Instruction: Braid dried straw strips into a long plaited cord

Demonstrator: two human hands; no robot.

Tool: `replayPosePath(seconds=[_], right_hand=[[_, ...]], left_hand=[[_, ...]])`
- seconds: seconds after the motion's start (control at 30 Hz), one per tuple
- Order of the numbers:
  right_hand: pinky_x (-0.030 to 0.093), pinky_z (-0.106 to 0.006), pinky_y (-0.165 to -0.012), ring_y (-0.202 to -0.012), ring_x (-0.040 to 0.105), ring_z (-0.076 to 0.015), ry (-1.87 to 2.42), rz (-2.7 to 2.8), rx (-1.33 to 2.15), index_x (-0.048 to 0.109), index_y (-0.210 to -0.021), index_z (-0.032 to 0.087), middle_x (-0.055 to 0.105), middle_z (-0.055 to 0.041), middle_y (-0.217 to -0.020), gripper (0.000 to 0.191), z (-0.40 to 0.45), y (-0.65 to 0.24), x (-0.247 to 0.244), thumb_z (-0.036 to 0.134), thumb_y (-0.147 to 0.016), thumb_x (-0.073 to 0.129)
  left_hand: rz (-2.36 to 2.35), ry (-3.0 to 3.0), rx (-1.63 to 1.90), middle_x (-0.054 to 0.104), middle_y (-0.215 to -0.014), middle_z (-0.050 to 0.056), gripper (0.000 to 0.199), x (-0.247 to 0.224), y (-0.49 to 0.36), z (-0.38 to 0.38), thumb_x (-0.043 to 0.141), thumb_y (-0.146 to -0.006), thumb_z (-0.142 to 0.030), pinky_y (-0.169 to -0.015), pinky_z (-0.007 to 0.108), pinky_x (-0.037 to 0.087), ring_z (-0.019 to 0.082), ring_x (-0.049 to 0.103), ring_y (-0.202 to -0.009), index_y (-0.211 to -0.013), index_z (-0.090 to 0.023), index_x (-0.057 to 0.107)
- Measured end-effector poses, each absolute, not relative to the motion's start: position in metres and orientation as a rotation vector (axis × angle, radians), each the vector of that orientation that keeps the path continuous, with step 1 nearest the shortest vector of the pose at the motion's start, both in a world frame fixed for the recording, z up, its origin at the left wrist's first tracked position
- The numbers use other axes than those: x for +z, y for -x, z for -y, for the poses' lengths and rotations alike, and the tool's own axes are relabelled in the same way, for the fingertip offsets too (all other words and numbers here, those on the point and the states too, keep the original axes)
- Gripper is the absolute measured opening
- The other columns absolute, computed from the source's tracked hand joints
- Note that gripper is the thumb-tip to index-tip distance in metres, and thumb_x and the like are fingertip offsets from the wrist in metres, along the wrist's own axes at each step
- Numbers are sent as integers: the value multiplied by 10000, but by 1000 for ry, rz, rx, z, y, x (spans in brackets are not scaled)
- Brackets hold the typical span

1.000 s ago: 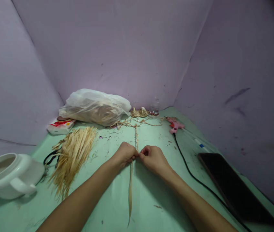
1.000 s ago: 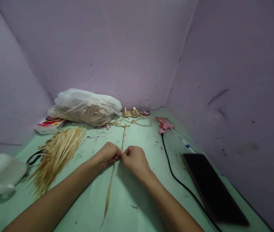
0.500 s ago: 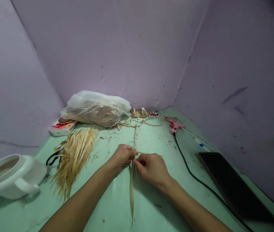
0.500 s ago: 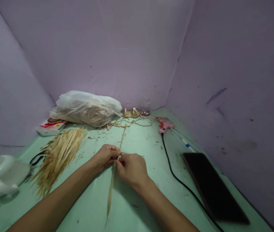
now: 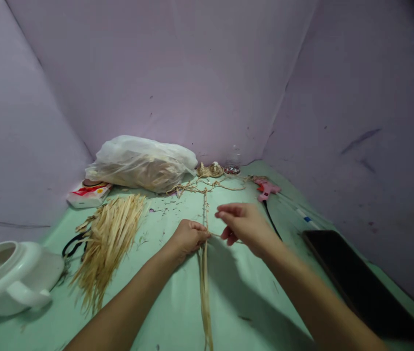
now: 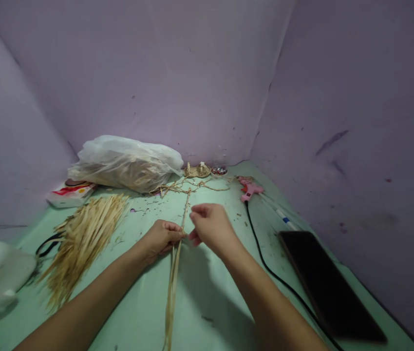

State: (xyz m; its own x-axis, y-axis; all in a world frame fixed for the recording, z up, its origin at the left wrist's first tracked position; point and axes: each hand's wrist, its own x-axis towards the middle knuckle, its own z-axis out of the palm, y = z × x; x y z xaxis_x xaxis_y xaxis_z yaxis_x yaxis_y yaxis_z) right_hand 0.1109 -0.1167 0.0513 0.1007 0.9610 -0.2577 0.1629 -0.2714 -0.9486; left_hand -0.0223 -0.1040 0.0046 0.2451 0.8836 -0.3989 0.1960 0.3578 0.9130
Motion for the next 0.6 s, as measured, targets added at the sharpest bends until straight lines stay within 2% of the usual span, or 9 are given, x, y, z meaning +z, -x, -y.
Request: replayPosePath(seconds=[0.07, 0.2, 0.37, 0.6], right_hand=[[388, -199, -333, -332, 509, -112, 1623, 1204, 1470, 581, -701, 134, 523, 12, -421, 59, 113, -101, 36, 127, -697, 522], [410, -196, -370, -337, 490, -91, 1549, 1308, 1518, 513, -544, 150, 514, 18, -392, 152, 107, -97, -2, 151, -696, 501], [329, -175, -313, -280, 371, -57, 1491, 1310, 1460, 480, -549, 166, 416, 77, -340, 97, 103, -105, -20, 152, -636, 518], [366, -175, -341, -325, 419, -61, 1447, 1197, 1569, 469, -570, 161, 490, 55, -398, 78, 109, -104, -10, 159, -629, 519]], left_hand=[[-1253, -1142, 643, 323, -343, -75, 127, 4, 23, 104, 554, -574, -189, -361, 188, 119, 20, 222, -305, -496, -138, 467], [-1269, -1105, 641, 341, -339, -70, 69, 5, 24, 103, 490, -561, -119, -350, 186, 134, 27, 230, -292, -501, -144, 463], [-1315, -1176, 566, 373, -339, -48, 86, 4, 24, 101, 471, -556, -102, -345, 191, 159, 38, 256, -288, -476, -135, 480], [-1575, -1561, 391, 492, -417, 17, 157, 14, 31, 105, 526, -616, -213, -409, 212, 249, 78, 362, -373, -487, -128, 555]])
